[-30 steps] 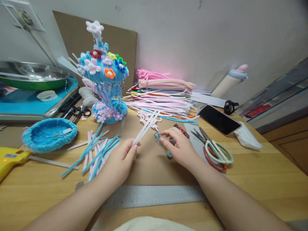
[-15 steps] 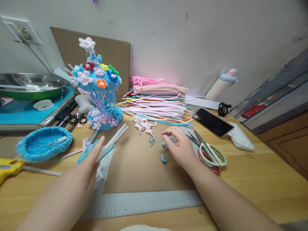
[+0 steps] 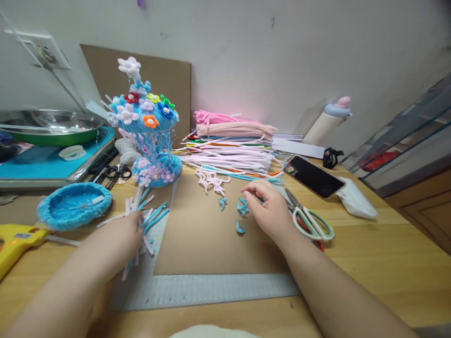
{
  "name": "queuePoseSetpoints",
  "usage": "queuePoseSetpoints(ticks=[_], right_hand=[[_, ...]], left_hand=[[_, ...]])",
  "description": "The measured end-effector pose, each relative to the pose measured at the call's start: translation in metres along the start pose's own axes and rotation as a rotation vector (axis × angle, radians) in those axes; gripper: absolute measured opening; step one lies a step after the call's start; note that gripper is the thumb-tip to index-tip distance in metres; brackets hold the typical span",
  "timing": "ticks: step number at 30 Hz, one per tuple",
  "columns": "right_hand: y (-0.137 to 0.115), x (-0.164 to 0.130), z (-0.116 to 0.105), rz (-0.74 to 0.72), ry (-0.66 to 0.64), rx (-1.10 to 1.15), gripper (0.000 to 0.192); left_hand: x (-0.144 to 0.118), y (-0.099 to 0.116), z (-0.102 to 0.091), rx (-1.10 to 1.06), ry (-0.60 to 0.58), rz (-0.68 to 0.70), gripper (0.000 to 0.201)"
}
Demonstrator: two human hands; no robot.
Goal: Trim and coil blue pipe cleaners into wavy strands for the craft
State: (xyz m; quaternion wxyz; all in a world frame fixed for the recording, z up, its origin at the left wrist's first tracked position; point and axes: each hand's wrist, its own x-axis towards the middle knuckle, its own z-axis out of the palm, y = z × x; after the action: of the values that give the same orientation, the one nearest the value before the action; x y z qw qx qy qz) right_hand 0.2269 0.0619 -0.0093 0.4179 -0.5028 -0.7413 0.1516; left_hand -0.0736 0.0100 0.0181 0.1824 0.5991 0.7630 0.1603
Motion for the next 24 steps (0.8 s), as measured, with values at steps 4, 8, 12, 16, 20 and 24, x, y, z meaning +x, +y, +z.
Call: queuePoseSetpoints(ticks=[4, 8, 12, 16, 20, 24], right_hand=[[0.009, 0.004, -0.002, 0.074, -0.099, -0.101, 0.012], [0.020, 0.006, -0.002, 0.111, -0.216, -0.157, 0.013], [0.024, 0.005, 0.004, 0.115, -0.235, -0.205, 0.014], [0.025, 0.003, 0.014, 0.085, -0.233, -0.220, 0.017], [0.025, 0.001, 0.020, 0.054, -0.244, -0.209, 0.018], [0.023, 0.000, 0.022, 0.051, -0.236, -0.179, 0.016]], left_hand=[[0.019, 0.002, 0.013, 0.176, -0.125, 0.014, 0.047], [0.021, 0.014, 0.016, 0.265, -0.133, 0.043, 0.053], [0.013, 0.047, 0.024, 0.254, -0.082, 0.114, 0.044], [0.014, 0.084, 0.058, 0.105, -0.127, 0.290, 0.026], [0.026, 0.102, 0.096, 0.027, -0.116, 0.310, 0.025], [0.034, 0.102, 0.111, -0.016, -0.068, 0.287, 0.016]])
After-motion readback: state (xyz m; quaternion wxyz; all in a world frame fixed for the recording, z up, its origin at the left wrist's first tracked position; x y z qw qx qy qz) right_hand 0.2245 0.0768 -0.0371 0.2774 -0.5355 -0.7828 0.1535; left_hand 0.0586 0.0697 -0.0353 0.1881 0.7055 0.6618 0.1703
